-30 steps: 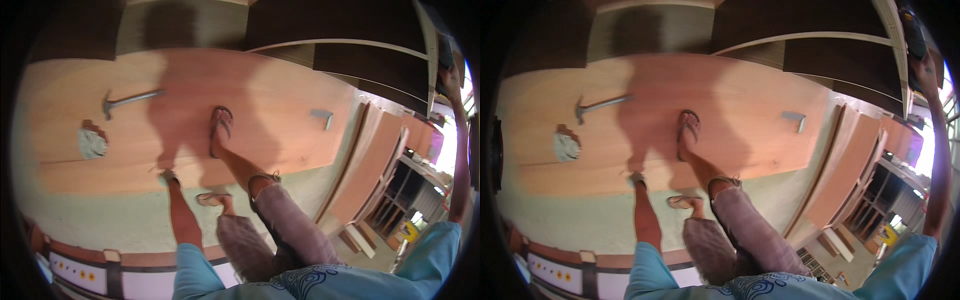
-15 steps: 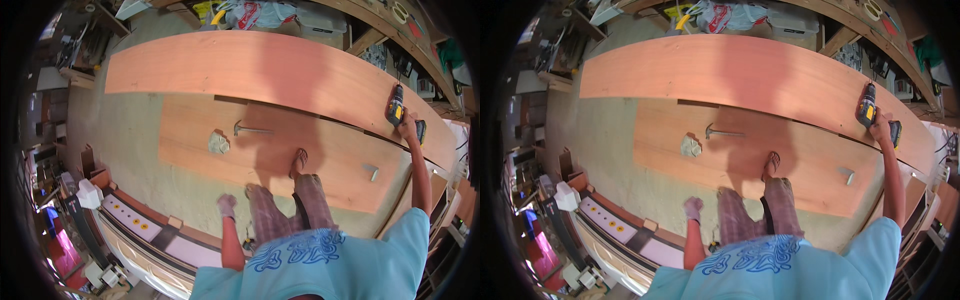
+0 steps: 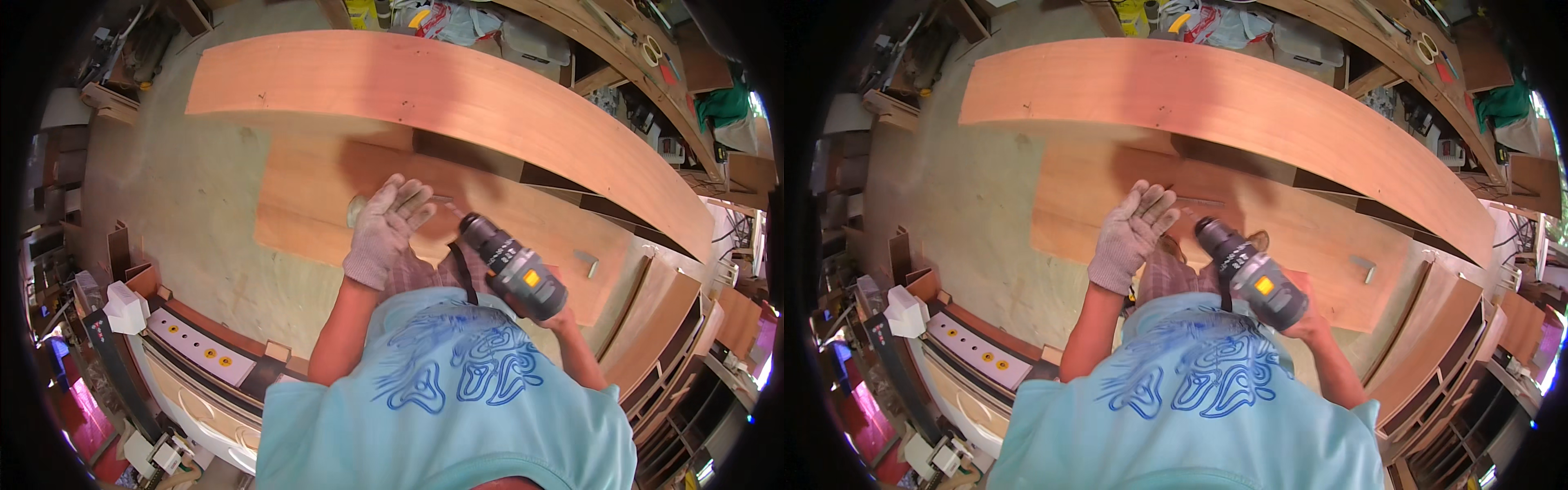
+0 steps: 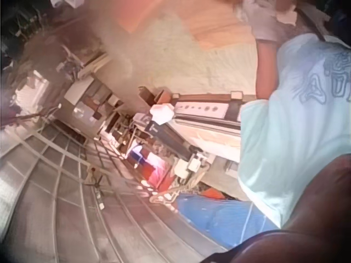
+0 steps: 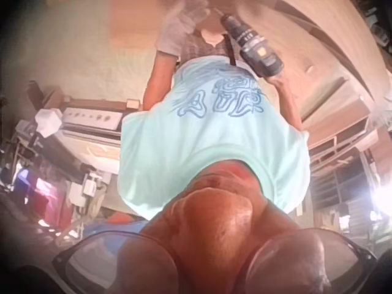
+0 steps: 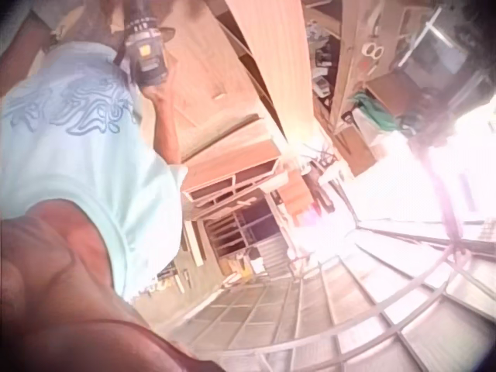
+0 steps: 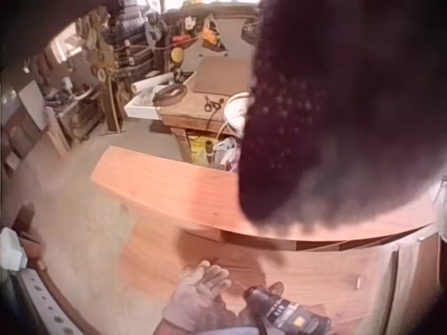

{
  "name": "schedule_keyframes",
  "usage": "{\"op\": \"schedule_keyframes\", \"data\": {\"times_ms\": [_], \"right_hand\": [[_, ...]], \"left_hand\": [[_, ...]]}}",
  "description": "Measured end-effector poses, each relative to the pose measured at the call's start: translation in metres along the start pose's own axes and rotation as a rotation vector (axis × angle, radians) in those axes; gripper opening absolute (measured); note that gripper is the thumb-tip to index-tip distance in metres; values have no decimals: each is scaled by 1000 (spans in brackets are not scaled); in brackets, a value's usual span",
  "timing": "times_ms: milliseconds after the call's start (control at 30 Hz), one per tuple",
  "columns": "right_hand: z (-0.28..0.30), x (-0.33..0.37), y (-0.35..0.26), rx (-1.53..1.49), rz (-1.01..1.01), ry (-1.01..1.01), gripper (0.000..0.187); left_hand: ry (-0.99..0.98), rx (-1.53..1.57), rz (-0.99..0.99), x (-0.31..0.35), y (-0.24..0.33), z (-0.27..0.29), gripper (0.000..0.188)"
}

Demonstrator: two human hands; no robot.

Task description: The person attaches a wooden panel to a cabinet frame using a bar clamp to hold it in place and then secures it with a power drill and screws, while occasionally using a cloth and hammer to adjust positioning.

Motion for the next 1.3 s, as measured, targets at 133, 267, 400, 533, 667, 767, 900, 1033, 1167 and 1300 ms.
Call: {"op": "schedule_keyframes", "data": {"times_ms": [133, 267, 400, 533, 667, 767, 900, 1033, 1167, 1300], "right_hand": [[-34, -32, -54, -137, -84, 0, 44], [-51, -35, -58, -261, -211, 53, 39], [-51, -25, -42, -320, -240, 192, 33], [-40, -31, -39, -267, -207, 166, 33], [-33, -24, -35, -311, -252, 202, 33], [-27, -30, -32, -360, -233, 218, 32], [-16, -30, -29, -403, -235, 179, 31], [-12, -43, -39, -290, -141, 31, 33], [-13, -57, -53, -197, -195, 12, 35], [-19, -76, -52, -163, -188, 39, 37]], "left_hand": [[-145, 93, 144, 25, 17, -31, 23], [-119, 136, 149, 22, 29, -18, 23], [35, 96, 169, 24, 22, -40, 23], [-14, 113, 158, 15, 18, -42, 23], [11, 102, 116, 19, 7, -47, 23], [25, 128, 93, 17, 1, -47, 24], [40, 98, 127, 19, -2, -48, 24], [105, 15, 139, 14, 2, -54, 23], [199, -156, 254, 9, 16, -66, 23], [199, -172, 265, -21, 26, -49, 22]]}}
Point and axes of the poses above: each hand's wrist, its own x-axis away from the middle knuckle, its own z-axis out of the back of the hand, y = z × x, the point moved 1 cm from there along -x, towards the middle knuckle, and after that the axes turned 10 degrees about z, right-handed, at the moved point
